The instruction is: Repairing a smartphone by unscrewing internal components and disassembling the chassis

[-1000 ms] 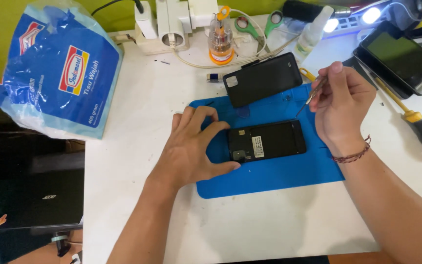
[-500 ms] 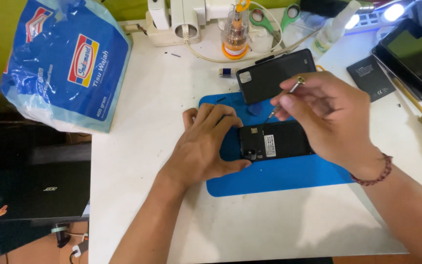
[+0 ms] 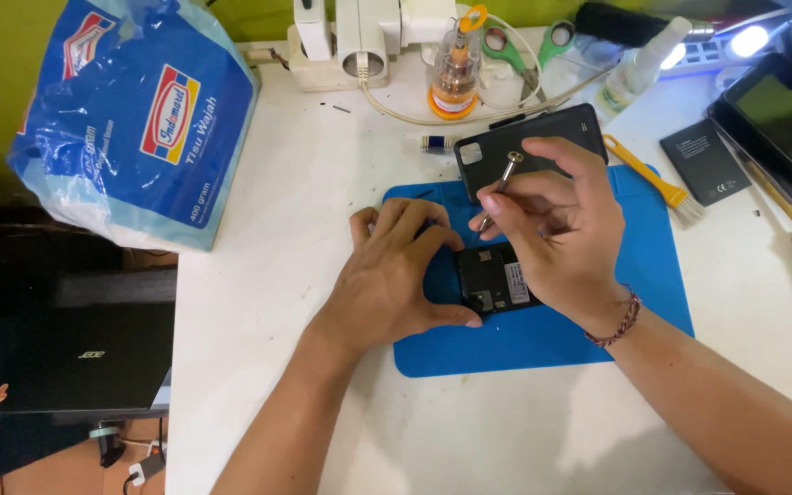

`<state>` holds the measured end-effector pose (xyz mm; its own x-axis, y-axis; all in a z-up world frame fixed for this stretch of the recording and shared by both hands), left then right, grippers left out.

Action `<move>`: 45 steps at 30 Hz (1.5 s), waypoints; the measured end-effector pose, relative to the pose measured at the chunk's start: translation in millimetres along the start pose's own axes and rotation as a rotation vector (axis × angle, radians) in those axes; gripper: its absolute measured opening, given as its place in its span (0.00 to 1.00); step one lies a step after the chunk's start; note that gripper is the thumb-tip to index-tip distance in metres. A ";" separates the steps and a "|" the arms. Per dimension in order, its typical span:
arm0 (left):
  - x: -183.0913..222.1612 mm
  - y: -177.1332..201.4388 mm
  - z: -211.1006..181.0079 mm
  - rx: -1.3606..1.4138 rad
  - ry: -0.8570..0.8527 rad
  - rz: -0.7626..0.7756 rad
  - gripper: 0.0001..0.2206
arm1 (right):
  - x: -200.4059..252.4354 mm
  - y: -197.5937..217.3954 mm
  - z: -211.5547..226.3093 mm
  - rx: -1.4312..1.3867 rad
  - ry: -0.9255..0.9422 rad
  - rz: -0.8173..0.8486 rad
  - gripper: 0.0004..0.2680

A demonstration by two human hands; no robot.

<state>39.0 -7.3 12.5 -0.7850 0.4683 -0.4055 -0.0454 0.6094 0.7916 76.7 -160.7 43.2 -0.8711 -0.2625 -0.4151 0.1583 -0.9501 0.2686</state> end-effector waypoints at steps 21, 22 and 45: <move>-0.8 1.5 0.2 -0.030 -0.005 -0.073 0.34 | 2.9 -5.9 -8.9 0.227 0.191 0.099 0.12; -0.5 1.7 0.4 -0.031 -0.004 -0.073 0.34 | 3.1 -6.1 -9.4 0.226 0.192 0.101 0.12; -0.1 -0.6 -0.2 -0.105 -0.030 -0.077 0.37 | 10.7 -3.5 -15.9 0.149 0.314 0.136 0.07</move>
<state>39.0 -7.8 12.1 -0.7579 0.4426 -0.4792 -0.1706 0.5746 0.8005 74.2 -162.9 24.0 -0.6577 -0.4456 -0.6073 0.1733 -0.8741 0.4537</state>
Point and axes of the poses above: each hand's wrist, its own x-axis away from the middle knuckle, its own y-axis out of the back of the hand, z = x × y, the point moved 4 cm from there along -x, towards the middle knuckle, and after that the axes turned 7 degrees about -y, right-handed, at the moved point
